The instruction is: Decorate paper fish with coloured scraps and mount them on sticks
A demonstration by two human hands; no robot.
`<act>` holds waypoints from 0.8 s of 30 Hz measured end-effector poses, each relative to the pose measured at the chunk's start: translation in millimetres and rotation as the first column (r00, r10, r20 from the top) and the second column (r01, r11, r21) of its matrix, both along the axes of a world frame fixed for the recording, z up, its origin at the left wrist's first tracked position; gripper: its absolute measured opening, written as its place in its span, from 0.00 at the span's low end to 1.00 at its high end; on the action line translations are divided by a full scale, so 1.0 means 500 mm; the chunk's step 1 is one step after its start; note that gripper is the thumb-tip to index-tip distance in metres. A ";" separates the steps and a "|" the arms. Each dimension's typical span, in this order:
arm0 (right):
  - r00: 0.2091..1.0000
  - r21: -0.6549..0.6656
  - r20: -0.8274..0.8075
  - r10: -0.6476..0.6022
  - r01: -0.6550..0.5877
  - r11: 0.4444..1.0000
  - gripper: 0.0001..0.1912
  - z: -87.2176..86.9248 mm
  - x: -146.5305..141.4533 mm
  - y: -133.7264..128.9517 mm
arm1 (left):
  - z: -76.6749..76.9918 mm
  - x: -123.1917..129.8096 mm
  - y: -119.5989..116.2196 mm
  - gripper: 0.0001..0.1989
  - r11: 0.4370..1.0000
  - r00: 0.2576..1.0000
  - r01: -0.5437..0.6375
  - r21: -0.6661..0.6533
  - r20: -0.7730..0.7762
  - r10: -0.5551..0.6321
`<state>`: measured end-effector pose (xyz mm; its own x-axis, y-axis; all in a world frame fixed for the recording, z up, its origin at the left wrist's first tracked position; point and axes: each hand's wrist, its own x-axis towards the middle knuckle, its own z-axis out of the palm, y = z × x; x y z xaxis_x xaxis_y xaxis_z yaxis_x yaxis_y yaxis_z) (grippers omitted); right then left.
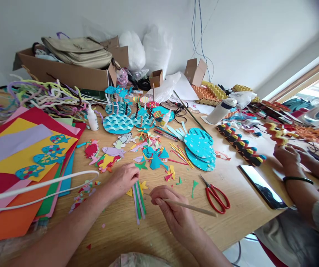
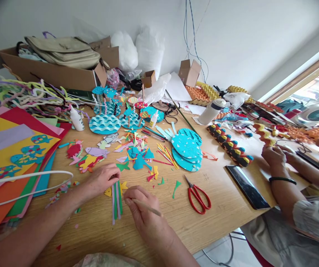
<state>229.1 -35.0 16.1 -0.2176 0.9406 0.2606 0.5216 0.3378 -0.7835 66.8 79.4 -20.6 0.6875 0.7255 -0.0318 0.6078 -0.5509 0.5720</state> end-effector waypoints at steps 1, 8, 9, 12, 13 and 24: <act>0.999 0.028 0.012 -0.040 0.040 0.999 0.08 0.008 0.009 -0.003 | -0.001 0.000 0.000 0.09 1.000 1.000 0.000 0.001 0.001 0.000; 0.943 0.003 0.314 -0.113 0.118 0.993 0.10 0.041 0.046 -0.009 | -0.013 -0.002 0.006 0.08 1.000 1.000 0.018 0.010 0.007 -0.018; 0.937 -0.052 0.348 -0.030 0.051 0.997 0.10 0.034 0.042 -0.010 | -0.013 -0.002 0.005 0.08 1.000 1.000 0.020 0.010 0.008 -0.020; 0.904 -0.141 0.408 0.127 -0.075 0.987 0.10 0.000 0.021 -0.011 | -0.007 -0.001 0.002 0.08 1.000 1.000 0.014 0.015 0.015 -0.014; 0.894 -0.151 0.422 0.148 -0.091 0.984 0.10 -0.011 0.014 -0.011 | -0.005 -0.001 0.001 0.08 1.000 1.000 0.010 0.016 0.016 -0.010; 0.832 0.011 0.544 0.108 -0.136 0.991 0.09 -0.051 -0.014 0.000 | 0.001 -0.003 -0.002 0.09 1.000 1.000 0.005 0.010 0.010 -0.005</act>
<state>222.0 -35.3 -9.2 -0.4490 0.8867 0.1105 0.8097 0.4560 -0.3694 65.5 78.2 -20.2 0.6911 0.7225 -0.0178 0.5994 -0.5592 0.5727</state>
